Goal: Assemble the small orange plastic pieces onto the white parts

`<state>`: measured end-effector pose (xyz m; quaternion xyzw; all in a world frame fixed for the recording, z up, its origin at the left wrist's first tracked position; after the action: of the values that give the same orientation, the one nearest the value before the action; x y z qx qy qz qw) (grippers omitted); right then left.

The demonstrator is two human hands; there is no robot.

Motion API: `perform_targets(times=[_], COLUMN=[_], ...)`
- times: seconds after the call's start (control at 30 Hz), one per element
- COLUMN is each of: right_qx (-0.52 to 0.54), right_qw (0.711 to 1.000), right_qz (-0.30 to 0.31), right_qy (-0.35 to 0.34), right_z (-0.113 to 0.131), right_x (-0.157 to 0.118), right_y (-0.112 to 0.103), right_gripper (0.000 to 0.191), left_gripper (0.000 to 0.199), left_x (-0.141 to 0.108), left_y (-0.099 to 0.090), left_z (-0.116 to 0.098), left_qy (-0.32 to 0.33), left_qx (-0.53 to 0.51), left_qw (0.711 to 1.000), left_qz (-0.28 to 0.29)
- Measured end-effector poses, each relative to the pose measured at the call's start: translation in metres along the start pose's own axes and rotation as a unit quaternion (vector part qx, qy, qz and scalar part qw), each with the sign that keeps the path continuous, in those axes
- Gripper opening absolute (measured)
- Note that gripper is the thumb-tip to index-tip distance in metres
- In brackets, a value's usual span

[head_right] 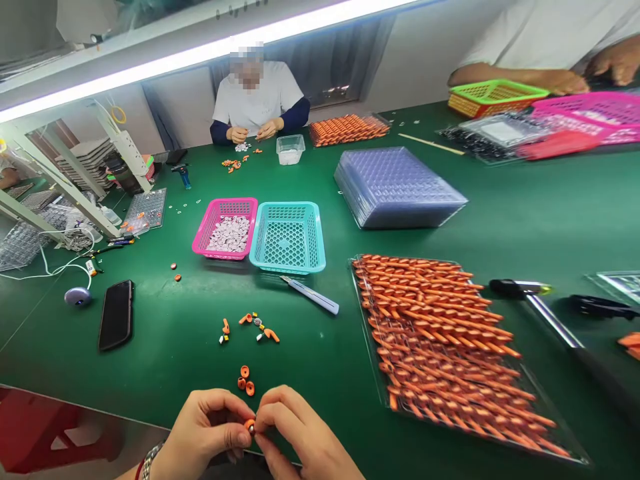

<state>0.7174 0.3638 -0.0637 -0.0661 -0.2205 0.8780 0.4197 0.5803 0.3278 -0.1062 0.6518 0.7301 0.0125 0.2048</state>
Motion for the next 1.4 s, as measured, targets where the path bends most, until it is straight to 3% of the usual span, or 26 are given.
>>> perform_targets(times=[0.3, 0.53, 0.77, 0.87, 0.97, 1.1, 1.2, 1.4], right_qx=[-0.007, 0.179, 0.332, 0.338, 0.270, 0.124, 0.054, -0.006], right_qw=[0.999, 0.978, 0.915, 0.907, 0.942, 0.990, 0.998, 0.997], right_qz=[-0.022, 0.021, 0.070, 0.077, 0.044, -0.028, -0.035, -0.056], right_qy=[-0.028, 0.103, 0.220, 0.240, 0.196, 0.054, -0.012, -0.061], right_z=[-0.005, -0.015, -0.030, -0.034, -0.033, -0.015, -0.004, 0.003], right_x=[0.000, 0.006, 0.012, 0.011, 0.011, 0.010, 0.009, 0.007], right_y=[0.000, 0.003, 0.018, 0.022, 0.018, 0.004, -0.005, -0.012], right_gripper=[0.023, 0.013, 0.027, 0.029, 0.021, 0.012, 0.021, 0.030], left_gripper=[0.039, 0.037, 0.037, 0.035, 0.032, 0.028, 0.026, 0.026], left_x=[0.004, 0.004, 0.003, 0.003, 0.003, 0.003, 0.002, 0.000], left_y=[-0.003, 0.000, -0.001, -0.002, -0.002, -0.001, 0.001, -0.001], left_z=[0.006, 0.001, 0.000, 0.000, -0.003, -0.010, -0.012, -0.013], left_qy=[-0.021, -0.002, 0.009, 0.024, 0.051, 0.076, 0.084, 0.104], left_qx=[-0.041, -0.034, -0.001, 0.012, 0.018, 0.028, 0.037, 0.101], left_qw=[0.999, 0.999, 1.000, 1.000, 0.999, 0.996, 0.995, 0.988], left_qz=[-0.001, -0.019, -0.027, -0.017, 0.004, 0.028, 0.041, 0.047])
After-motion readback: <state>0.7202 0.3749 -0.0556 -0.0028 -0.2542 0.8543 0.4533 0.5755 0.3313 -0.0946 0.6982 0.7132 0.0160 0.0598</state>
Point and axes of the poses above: each hand's wrist, its own x-axis towards the middle knuckle, its own y-axis out of the palm, z = x × y, the point moved 6 cm from there along x, towards the middle knuckle, and after that the axes turned 14 degrees about y, right-handed, at the moved point
